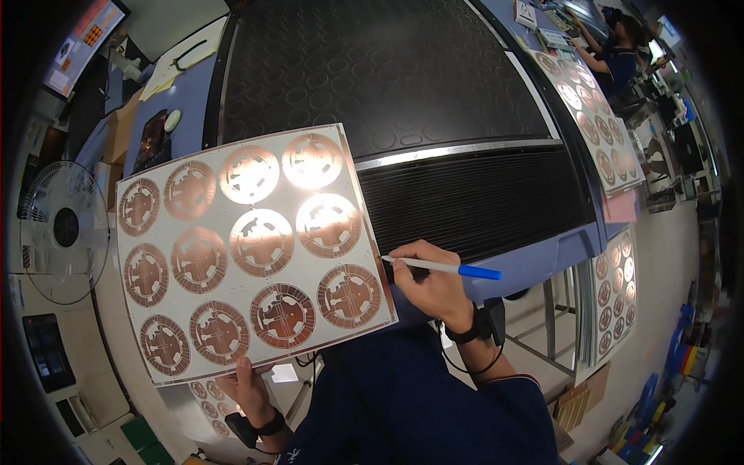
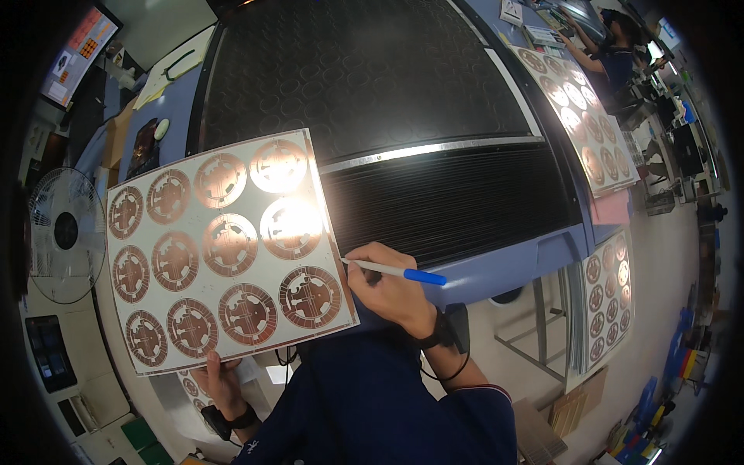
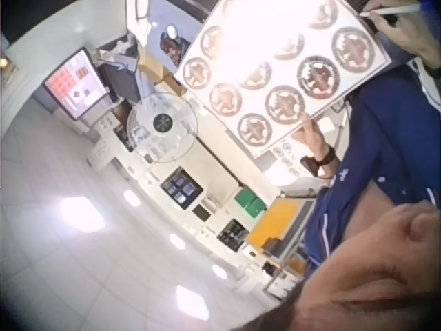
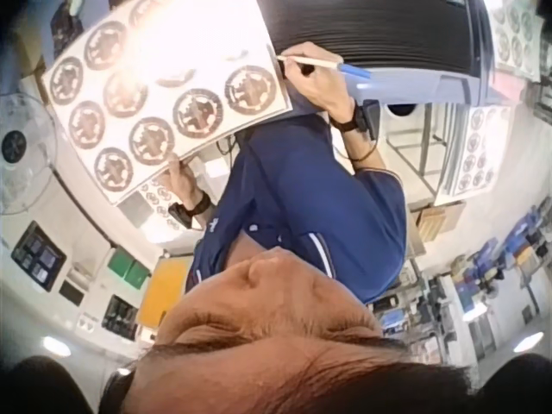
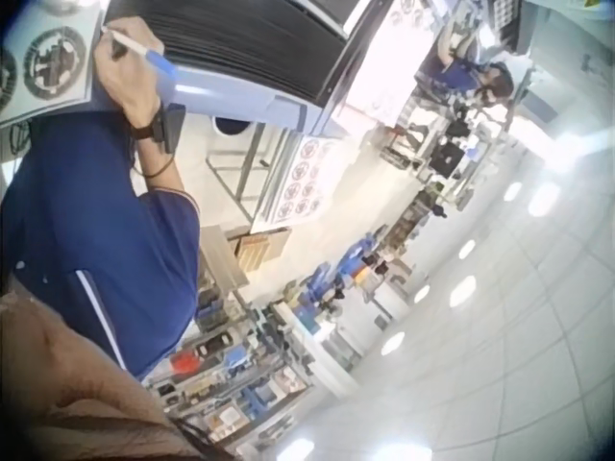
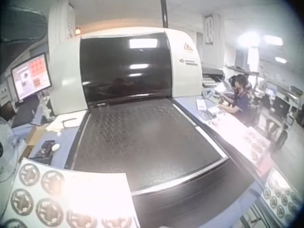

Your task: Marking specific areas on copper-clad laminates or circuit board panels using a blue pen in a fabrication facility.

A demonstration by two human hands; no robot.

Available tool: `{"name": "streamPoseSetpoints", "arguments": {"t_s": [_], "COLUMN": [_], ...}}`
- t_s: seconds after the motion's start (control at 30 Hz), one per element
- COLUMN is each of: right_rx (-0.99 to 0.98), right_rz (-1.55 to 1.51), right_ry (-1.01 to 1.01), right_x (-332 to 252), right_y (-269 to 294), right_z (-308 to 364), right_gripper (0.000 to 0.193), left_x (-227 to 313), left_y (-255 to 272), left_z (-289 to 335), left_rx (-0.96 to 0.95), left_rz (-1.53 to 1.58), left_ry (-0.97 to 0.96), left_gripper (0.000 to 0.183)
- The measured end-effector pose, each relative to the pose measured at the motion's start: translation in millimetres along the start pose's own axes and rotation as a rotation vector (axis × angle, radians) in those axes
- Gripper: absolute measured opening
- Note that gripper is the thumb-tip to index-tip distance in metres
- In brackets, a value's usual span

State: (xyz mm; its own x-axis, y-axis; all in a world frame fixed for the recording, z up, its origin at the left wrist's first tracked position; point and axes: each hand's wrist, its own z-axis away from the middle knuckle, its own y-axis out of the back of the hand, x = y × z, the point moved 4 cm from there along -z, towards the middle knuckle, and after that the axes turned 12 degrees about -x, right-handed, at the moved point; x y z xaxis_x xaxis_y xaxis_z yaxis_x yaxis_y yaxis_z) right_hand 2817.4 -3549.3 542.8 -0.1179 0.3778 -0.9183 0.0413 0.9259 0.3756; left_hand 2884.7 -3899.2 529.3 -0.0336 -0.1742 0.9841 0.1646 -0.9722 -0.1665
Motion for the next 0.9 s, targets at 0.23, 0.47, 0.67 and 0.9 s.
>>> {"name": "streamPoseSetpoints", "arguments": {"t_s": [0.23, 0.47, 0.67, 0.9], "right_rx": [-0.039, -0.031, -0.023, -0.046], "right_rz": [-0.005, -0.027, -0.033, -0.018], "right_ry": [0.002, -0.008, 0.055, 0.094], "right_x": [0.6, 1.3, -1.6, -3.0], "right_y": [-1.2, -1.7, -1.9, -2.6], "right_z": [-1.2, 1.2, 3.6, 4.4], "right_gripper": [0.010, 0.008, 0.006, 0.006], "left_x": [-0.3, 4.2, 4.0, 4.3], "left_y": [1.2, -2.8, -3.4, -5.2], "left_z": [-1.3, -0.4, -0.8, -2.5], "left_rx": [-0.017, 0.008, 0.005, -0.025], "left_rz": [0.015, -0.018, 0.003, 0.027], "left_ry": [-0.025, -0.032, -0.032, -0.040], "left_gripper": [0.045, 0.043, 0.043, 0.042]}}
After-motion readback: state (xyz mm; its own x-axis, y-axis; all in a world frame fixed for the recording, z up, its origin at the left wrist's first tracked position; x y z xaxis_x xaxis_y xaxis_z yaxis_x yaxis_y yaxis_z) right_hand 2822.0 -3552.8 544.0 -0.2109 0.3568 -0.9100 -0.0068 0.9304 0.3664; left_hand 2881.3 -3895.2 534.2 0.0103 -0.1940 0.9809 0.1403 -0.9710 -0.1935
